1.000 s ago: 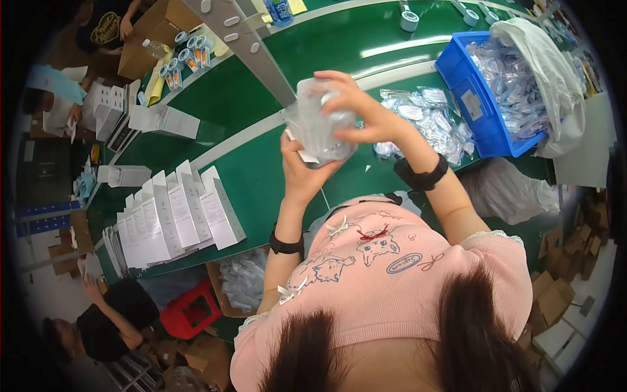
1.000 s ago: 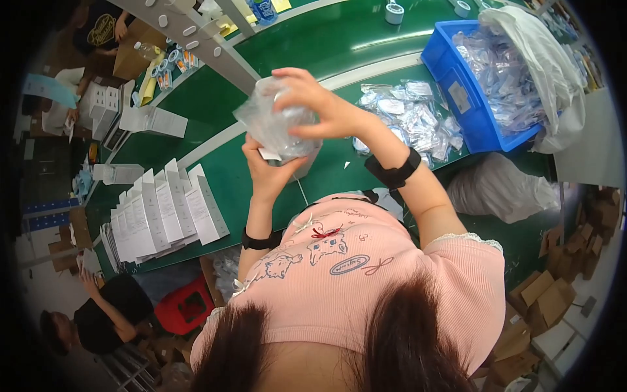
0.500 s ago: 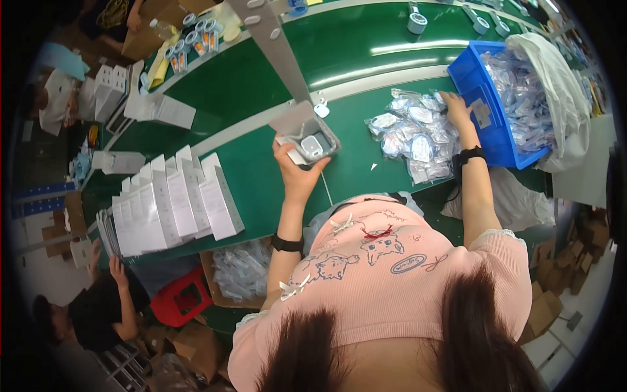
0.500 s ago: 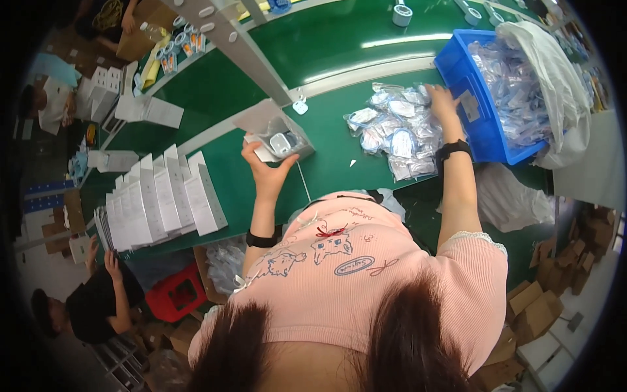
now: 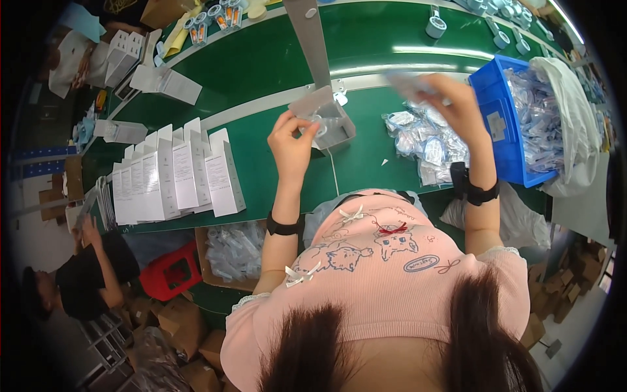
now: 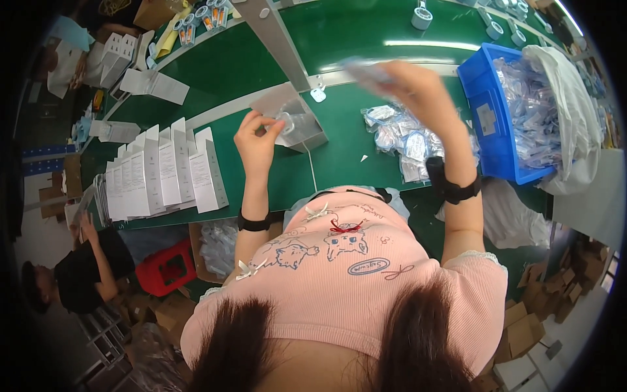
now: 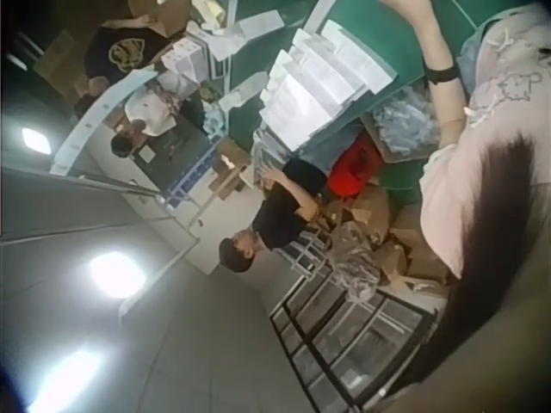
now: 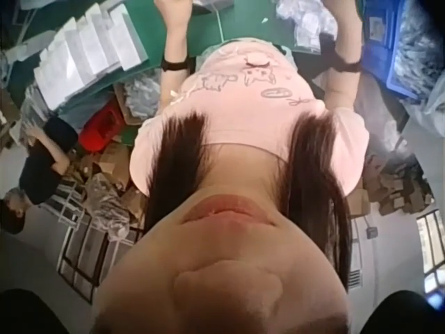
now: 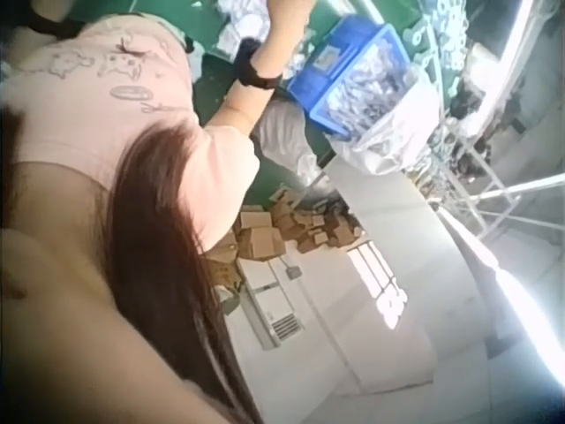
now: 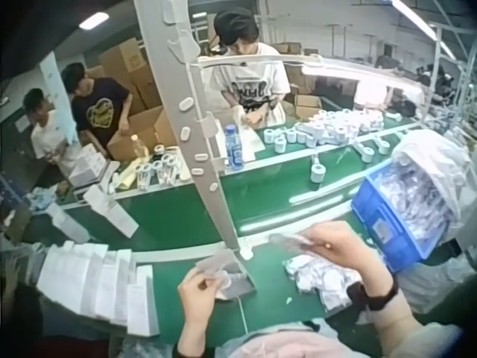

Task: The person packages items by hand, picking up a box, inserting a bubble-wrapped device, a small packet, and an instruction manual before closing it. This process is repeated for several boxes on the green assembly line.

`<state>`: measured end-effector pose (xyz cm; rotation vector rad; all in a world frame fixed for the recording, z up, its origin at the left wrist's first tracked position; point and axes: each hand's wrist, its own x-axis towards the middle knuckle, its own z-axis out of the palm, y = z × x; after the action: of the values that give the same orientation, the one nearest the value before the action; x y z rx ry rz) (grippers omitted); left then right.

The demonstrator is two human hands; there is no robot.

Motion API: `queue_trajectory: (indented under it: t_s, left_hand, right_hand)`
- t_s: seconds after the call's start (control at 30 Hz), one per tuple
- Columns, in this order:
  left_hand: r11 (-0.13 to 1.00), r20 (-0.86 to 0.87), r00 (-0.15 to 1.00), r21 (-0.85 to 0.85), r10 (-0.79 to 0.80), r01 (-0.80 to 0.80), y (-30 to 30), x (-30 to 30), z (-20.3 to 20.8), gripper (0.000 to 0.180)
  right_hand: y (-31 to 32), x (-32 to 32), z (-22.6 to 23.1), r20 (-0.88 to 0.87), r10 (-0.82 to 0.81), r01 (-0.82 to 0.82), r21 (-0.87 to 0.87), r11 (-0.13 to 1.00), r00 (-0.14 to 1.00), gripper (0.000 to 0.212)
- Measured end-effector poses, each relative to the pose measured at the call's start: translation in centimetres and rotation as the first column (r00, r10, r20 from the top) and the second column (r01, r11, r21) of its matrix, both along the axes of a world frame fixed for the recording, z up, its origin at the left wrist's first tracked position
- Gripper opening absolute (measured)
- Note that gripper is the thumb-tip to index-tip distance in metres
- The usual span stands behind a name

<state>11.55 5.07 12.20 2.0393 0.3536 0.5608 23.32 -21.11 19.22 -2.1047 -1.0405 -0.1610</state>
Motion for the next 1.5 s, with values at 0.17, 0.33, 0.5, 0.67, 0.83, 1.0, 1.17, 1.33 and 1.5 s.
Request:
queue_trajectory:
  t_s: [0.17,0.33,0.5,0.67,0.83,1.0,1.17,1.33,1.5]
  left_hand:
    - [0.995,-0.044,0.999,-0.09,0.028,-0.032,0.5,1.0,0.0,0.015]
    - [0.993,0.032,0.999,-0.11,0.041,-0.037,0.4,1.1,-0.8,0.015]
    - [0.983,0.097,0.989,-0.155,0.11,-0.094,0.0,1.2,-1.0,0.008]
    - [0.988,0.077,0.996,-0.147,0.053,-0.041,0.5,1.4,-1.3,0.01]
    - [0.994,0.127,0.99,-0.102,0.061,-0.048,0.7,0.8,-1.6,0.014]
    - [0.991,0.134,0.988,-0.12,0.078,-0.062,0.8,1.0,-1.9,0.015]
    - [0.995,0.112,0.992,-0.094,0.056,-0.046,0.3,1.1,-1.2,0.015]
    - [0.985,0.126,0.991,-0.171,0.052,-0.031,0.5,1.0,-1.7,0.013]
    - [0.943,0.226,0.936,-0.258,0.271,-0.21,6.5,2.5,-2.4,0.013]
  right_hand:
    - [8.9,-3.1,2.4,0.241,0.541,-0.436,-0.375,0.818,0.806,0.023]
    - [13.6,-3.6,-0.9,0.332,0.627,-0.263,-0.698,0.666,0.705,0.005]
    - [15.7,-3.9,-2.9,0.251,0.652,-0.244,-0.785,0.569,0.715,0.004]
    - [15.7,-3.8,-4.2,0.24,0.671,-0.208,-0.831,0.515,0.701,0.005]
    - [12.2,-3.8,-0.3,-0.169,0.488,-0.512,-0.39,0.765,0.857,0.012]
    - [10.1,-4.7,-0.9,0.059,0.566,-0.409,-0.629,0.661,0.823,0.024]
    - [10.5,-5.9,-4.9,0.26,0.482,-0.302,-0.515,0.802,0.836,0.036]
    - [12.1,-6.0,-3.4,0.127,0.51,-0.269,-0.729,0.63,0.851,0.04]
    - [10.5,-3.2,-3.3,0.391,0.373,-0.383,-0.057,0.922,0.841,0.029]
